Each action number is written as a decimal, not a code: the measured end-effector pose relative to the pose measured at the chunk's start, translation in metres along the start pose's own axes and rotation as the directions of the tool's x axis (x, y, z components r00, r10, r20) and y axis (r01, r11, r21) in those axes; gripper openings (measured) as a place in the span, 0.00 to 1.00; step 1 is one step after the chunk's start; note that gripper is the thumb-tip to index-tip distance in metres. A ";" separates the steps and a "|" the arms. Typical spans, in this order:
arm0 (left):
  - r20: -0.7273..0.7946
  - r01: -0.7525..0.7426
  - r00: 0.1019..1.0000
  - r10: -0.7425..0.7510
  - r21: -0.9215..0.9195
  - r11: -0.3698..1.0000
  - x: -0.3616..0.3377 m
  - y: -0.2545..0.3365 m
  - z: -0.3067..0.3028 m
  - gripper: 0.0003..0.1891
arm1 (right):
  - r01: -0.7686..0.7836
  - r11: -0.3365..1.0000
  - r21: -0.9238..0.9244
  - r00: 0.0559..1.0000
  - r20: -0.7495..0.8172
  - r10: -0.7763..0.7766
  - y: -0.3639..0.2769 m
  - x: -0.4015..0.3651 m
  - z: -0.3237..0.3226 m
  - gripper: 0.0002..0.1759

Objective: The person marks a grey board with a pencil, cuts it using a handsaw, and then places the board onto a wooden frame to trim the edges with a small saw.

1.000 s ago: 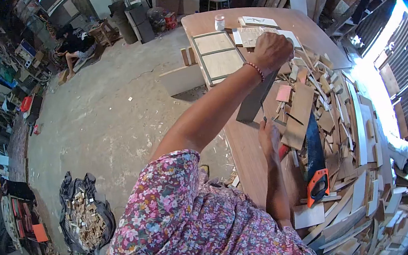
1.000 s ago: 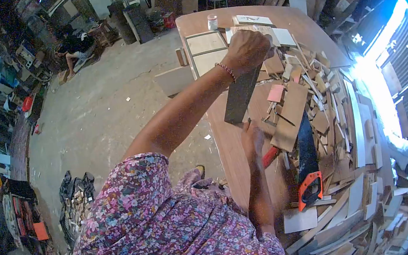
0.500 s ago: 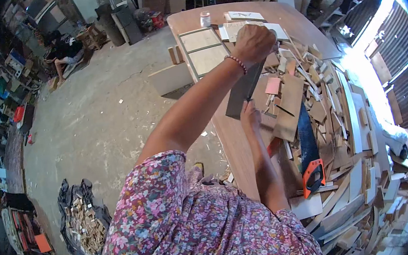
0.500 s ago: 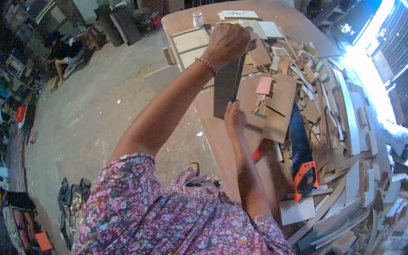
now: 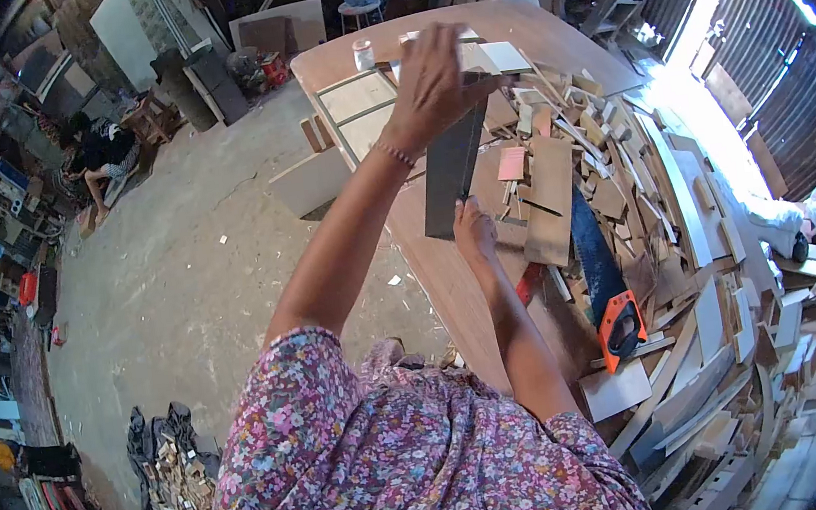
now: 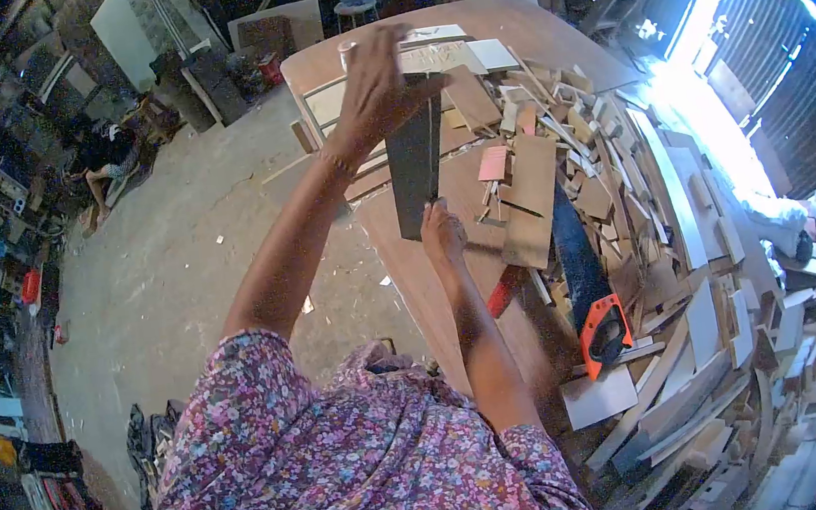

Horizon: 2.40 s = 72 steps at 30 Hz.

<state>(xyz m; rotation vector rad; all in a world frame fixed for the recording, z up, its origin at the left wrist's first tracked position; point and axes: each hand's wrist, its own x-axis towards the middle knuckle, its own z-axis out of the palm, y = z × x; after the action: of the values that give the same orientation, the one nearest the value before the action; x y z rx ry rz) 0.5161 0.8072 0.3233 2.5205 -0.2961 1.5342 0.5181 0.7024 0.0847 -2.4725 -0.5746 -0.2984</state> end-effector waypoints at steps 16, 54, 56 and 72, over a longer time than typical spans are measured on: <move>0.285 0.671 0.710 -0.644 -0.550 0.497 -0.188 -0.001 0.066 0.13 | -0.211 0.961 0.177 0.968 0.172 0.181 -0.007 -0.009 -0.004 0.13; 0.897 0.863 0.352 -0.267 -0.201 0.463 -0.279 -0.125 0.117 0.18 | -0.696 0.589 -0.411 0.612 0.089 0.786 0.023 0.021 0.048 0.24; 0.884 0.891 0.322 -0.339 -0.162 0.424 -0.297 -0.148 0.112 0.18 | -0.645 0.575 -0.504 0.671 -0.014 0.741 0.009 0.019 0.056 0.24; 0.689 0.960 0.071 -0.722 0.150 0.238 -0.318 -0.256 0.064 0.12 | -0.170 0.961 -0.217 0.978 0.079 0.191 -0.050 0.152 0.156 0.15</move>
<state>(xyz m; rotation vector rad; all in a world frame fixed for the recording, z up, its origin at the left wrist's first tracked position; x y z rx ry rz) 0.4943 1.0630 -0.0010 1.9959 0.7553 0.0249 0.6421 0.8807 0.0333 -2.7338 -0.3691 -0.1711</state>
